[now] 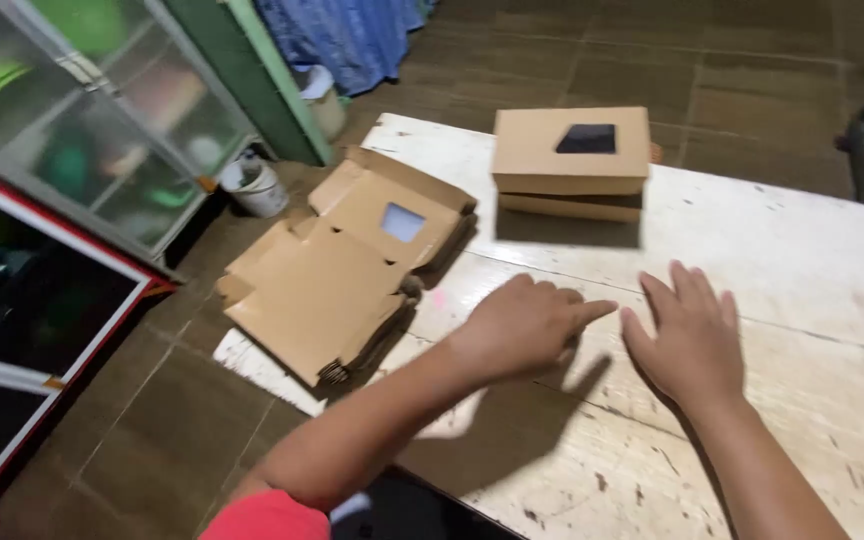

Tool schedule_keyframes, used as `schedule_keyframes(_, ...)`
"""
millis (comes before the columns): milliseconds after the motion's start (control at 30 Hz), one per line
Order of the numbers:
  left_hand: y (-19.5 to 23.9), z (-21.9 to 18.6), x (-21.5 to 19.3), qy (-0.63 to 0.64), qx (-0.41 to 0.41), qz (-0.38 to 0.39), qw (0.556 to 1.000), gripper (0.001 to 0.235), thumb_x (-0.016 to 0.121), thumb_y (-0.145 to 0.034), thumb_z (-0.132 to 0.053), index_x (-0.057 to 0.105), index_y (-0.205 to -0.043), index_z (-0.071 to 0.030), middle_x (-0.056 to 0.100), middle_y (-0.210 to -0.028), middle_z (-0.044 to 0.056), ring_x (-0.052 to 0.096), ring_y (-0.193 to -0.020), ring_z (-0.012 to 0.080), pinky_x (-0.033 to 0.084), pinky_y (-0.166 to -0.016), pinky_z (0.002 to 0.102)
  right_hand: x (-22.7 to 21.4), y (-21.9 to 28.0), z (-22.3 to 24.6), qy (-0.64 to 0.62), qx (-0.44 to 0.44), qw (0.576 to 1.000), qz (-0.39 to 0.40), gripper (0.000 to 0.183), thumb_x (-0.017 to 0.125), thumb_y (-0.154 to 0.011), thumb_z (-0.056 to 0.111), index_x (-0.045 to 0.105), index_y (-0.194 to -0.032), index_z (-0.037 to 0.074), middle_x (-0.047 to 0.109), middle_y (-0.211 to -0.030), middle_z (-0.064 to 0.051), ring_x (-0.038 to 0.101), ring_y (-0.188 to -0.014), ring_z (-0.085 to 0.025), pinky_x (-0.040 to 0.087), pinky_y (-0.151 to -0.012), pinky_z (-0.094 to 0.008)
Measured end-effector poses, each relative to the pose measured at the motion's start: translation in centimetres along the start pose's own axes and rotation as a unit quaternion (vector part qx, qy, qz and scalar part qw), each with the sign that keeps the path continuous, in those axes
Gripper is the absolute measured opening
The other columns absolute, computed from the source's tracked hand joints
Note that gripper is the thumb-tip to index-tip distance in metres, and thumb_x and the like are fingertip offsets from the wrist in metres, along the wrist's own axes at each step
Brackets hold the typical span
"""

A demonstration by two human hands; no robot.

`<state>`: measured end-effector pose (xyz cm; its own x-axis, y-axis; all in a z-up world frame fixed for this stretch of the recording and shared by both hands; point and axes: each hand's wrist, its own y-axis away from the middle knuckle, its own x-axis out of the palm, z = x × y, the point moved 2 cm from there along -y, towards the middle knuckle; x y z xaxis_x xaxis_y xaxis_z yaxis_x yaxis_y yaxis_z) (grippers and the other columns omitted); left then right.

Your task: Assembling a cardboard box by folding a flat template and tucking in the flaps, followed by placing a paper liner inside.

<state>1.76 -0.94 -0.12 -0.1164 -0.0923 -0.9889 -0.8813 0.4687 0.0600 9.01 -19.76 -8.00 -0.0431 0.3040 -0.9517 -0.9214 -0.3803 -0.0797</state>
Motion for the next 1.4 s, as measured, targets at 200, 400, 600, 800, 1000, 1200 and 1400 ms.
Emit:
schedule_keyframes(200, 2.1, 14.5, -2.8, -0.001, 0.147, -0.230, 0.962, 0.061, 0.071, -0.073, 0.016, 0.073, -0.123, -0.019, 0.080, -0.092, -0.001, 0.068, -0.073, 0.0157, 0.058, -0.061, 0.029, 1.0, 0.0, -0.6, 0.009, -0.016, 1.000, -0.019, 0.063, 0.044, -0.097, 0.054, 0.056, -0.147, 0.017, 0.043, -0.162, -0.017, 0.034, -0.152, -0.036, 0.021, -0.122, -0.059)
schedule_keyframes(400, 5.5, 21.7, -2.2, 0.148, -0.110, -0.091, 0.979, 0.085, 0.045, -0.072, 0.018, 0.057, -0.143, -0.027, 0.056, -0.146, 0.009, 0.058, -0.122, 0.0251, 0.058, -0.081, 0.030, 1.4, -0.3, -0.5, 0.018, 0.003, 0.999, -0.026, 0.061, 0.045, -0.095, 0.053, 0.060, -0.143, 0.018, 0.046, -0.161, -0.016, 0.037, -0.151, -0.036, 0.022, -0.122, -0.059)
schedule_keyframes(600, 5.5, 23.5, -1.0, 0.099, -0.063, 0.004, 0.993, 0.083, 0.063, -0.082, 0.006, 0.040, -0.155, -0.026, 0.045, -0.156, 0.009, 0.061, -0.088, 0.0145, 0.052, -0.057, 0.020, 1.6, -0.3, -0.4, 0.016, 0.005, 0.999, -0.034, 0.058, 0.048, -0.095, 0.050, 0.062, -0.142, 0.019, 0.048, -0.161, -0.016, 0.038, -0.150, -0.036, 0.023, -0.122, -0.060)
schedule_keyframes(800, 4.6, 25.5, 3.2, -0.080, -0.034, -0.177, 0.980, 0.080, 0.053, -0.082, -0.024, 0.035, -0.160, -0.023, 0.032, -0.166, 0.010, 0.038, -0.145, 0.0372, 0.038, -0.112, 0.052, 2.2, -0.6, -1.0, 0.019, 0.012, 0.999, -0.031, 0.059, 0.048, -0.094, 0.052, 0.061, -0.143, 0.021, 0.046, -0.161, -0.014, 0.037, -0.151, -0.033, 0.021, -0.123, -0.057)
schedule_keyframes(1000, 5.0, 25.3, 2.6, -0.120, -0.029, -0.267, 0.956, 0.060, 0.062, -0.081, -0.026, 0.059, -0.141, -0.018, 0.061, -0.131, 0.008, 0.050, -0.126, 0.0319, 0.040, -0.102, 0.050, 1.9, -0.5, -0.6, 0.018, 0.007, 0.999, -0.032, 0.059, 0.047, -0.095, 0.051, 0.061, -0.143, 0.020, 0.047, -0.160, -0.016, 0.038, -0.151, -0.035, 0.022, -0.122, -0.059)
schedule_keyframes(1200, 4.7, 25.3, 2.0, -0.129, -0.022, -0.304, 0.944, 0.025, 0.072, -0.084, -0.024, 0.061, -0.104, -0.016, 0.069, -0.104, 0.004, 0.059, -0.108, 0.0272, 0.039, -0.100, 0.042, 2.2, -0.6, -0.9, 0.016, 0.004, 0.999, -0.035, 0.059, 0.049, -0.094, 0.051, 0.062, -0.142, 0.020, 0.047, -0.160, -0.015, 0.038, -0.150, -0.034, 0.021, -0.123, -0.058)
schedule_keyframes(1400, 4.9, 25.2, 1.2, -0.009, -0.016, -0.319, 0.947, 0.018, 0.046, -0.101, -0.024, 0.056, -0.097, -0.009, 0.067, -0.086, 0.009, 0.063, -0.081, 0.0279, 0.041, -0.094, 0.041, 2.2, -0.5, -0.9, 0.020, -0.003, 0.999, -0.041, 0.057, 0.050, -0.094, 0.049, 0.062, -0.141, 0.019, 0.049, -0.159, -0.016, 0.039, -0.150, -0.035, 0.023, -0.121, -0.059)
